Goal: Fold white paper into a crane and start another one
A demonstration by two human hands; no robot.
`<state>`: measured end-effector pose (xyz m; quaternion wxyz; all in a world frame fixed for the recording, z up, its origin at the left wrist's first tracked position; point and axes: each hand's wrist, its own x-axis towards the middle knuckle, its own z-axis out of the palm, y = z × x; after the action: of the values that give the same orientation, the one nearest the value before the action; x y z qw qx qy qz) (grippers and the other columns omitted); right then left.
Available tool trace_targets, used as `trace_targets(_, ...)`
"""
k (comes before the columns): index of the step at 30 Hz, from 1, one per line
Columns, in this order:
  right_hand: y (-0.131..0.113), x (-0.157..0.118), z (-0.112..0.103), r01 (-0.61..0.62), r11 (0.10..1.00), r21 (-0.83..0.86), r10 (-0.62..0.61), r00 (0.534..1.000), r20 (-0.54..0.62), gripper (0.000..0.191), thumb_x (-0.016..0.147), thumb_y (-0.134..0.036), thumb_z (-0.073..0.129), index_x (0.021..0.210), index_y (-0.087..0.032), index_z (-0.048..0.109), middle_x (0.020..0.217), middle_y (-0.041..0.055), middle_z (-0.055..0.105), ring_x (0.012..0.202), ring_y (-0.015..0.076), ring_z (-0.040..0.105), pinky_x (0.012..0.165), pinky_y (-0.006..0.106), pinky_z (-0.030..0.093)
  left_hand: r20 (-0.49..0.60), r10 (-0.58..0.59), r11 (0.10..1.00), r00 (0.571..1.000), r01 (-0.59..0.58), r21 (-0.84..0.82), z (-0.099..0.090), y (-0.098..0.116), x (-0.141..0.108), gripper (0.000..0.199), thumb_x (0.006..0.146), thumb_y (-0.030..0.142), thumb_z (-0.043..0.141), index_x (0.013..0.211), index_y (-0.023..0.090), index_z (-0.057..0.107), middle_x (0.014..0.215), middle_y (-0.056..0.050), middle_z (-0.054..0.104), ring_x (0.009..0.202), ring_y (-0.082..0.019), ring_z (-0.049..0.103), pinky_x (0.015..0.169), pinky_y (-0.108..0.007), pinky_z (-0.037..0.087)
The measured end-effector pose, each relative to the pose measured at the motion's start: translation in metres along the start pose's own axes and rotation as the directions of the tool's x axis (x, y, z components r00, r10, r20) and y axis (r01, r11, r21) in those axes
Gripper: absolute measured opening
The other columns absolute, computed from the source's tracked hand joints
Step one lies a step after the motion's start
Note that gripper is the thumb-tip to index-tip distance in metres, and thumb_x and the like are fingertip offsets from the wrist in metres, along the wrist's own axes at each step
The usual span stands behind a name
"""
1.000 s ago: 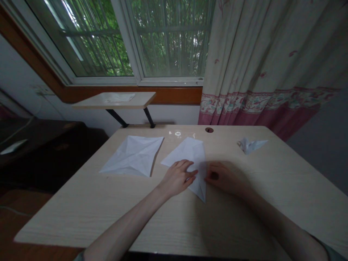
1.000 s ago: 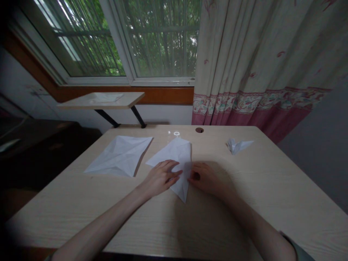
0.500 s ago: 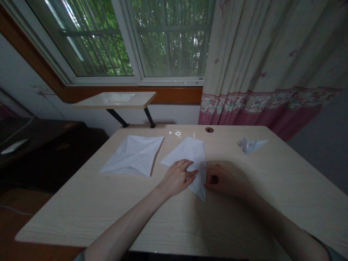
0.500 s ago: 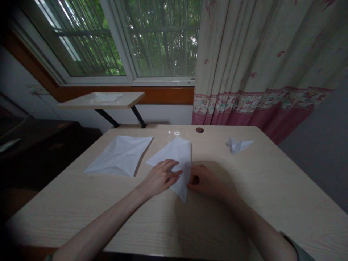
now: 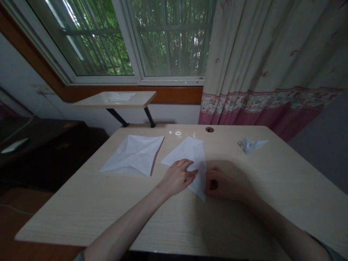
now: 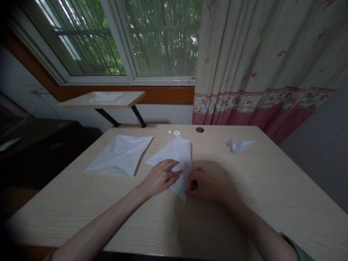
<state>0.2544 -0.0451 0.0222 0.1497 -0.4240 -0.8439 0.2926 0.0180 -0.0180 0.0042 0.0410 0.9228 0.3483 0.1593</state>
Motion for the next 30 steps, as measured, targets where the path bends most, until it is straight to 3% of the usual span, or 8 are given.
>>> trace_targets(8,-0.0015,-0.0001,0.003,-0.004,1.0,0.022,0.003,0.999,0.039,0.018,0.068,-0.009,0.069,0.061,-0.021,0.057,0.066,-0.0069,0.064,0.068,0.0142,0.06,0.095,0.037,0.039,-0.003,0.002,1.0,1.0,-0.002,-0.016,0.001,-0.003,-0.0001,0.027,0.098,0.033,0.056,0.121,0.031,0.071,0.134,-0.008,0.06,0.126,-0.027,0.052,0.105,-0.046,0.045)
trace_targets(30,-0.0052,-0.0011,0.0002,-0.04,0.989,0.143,0.02,0.991,0.133,0.02,0.065,-0.011,0.076,0.061,-0.019,0.058,0.067,-0.0049,0.063,0.079,0.0162,0.059,0.086,0.03,0.04,-0.013,0.022,0.999,1.0,-0.023,-0.027,0.0064,-0.0081,-0.0003,0.026,0.098,0.033,0.057,0.121,0.033,0.07,0.134,-0.006,0.061,0.123,-0.026,0.055,0.102,-0.046,0.046)
